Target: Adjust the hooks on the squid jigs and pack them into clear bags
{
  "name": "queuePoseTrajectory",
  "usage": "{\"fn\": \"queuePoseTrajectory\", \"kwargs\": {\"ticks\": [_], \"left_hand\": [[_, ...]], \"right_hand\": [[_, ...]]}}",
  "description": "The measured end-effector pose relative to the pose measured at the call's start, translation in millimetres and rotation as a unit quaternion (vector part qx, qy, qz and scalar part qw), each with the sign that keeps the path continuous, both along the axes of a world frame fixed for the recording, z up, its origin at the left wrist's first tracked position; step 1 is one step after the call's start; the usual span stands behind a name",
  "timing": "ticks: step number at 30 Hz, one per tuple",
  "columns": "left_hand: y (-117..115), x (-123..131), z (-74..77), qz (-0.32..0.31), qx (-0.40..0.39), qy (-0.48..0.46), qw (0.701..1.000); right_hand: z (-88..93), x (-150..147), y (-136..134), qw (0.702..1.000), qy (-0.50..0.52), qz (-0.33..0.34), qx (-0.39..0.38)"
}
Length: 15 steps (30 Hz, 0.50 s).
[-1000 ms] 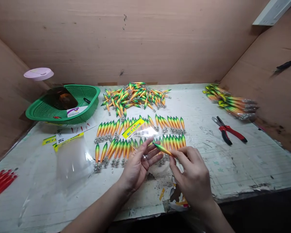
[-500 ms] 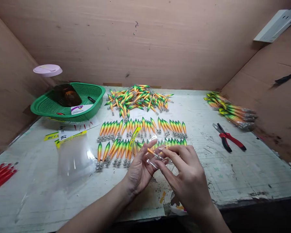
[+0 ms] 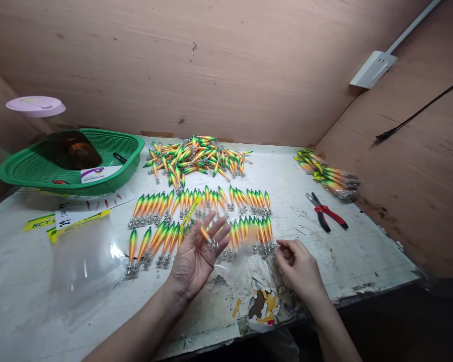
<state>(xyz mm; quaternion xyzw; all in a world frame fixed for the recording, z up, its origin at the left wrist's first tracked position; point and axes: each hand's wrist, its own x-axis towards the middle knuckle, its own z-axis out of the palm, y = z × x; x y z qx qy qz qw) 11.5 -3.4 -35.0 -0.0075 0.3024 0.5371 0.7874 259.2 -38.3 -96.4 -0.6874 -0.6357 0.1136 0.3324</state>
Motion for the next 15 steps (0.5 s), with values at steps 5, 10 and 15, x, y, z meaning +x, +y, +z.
{"fn": "queuePoseTrajectory", "kwargs": {"ticks": [5,10,15], "left_hand": [[-2.2,-0.5,-1.7,-0.019,0.005,0.004,1.000],[-3.0,0.4,-0.7,-0.024,0.007,0.006,1.000],[-4.3,2.4,-1.1,-0.033,0.007,0.008,0.999]], "right_hand": [[-4.3,-4.0,6.0,1.000,-0.003,-0.021,-0.012],[-6.1,-2.6,8.7,0.998,-0.014,-0.057,-0.015],[-9.5,-2.6,8.3,0.996,-0.027,-0.090,-0.005]]}}
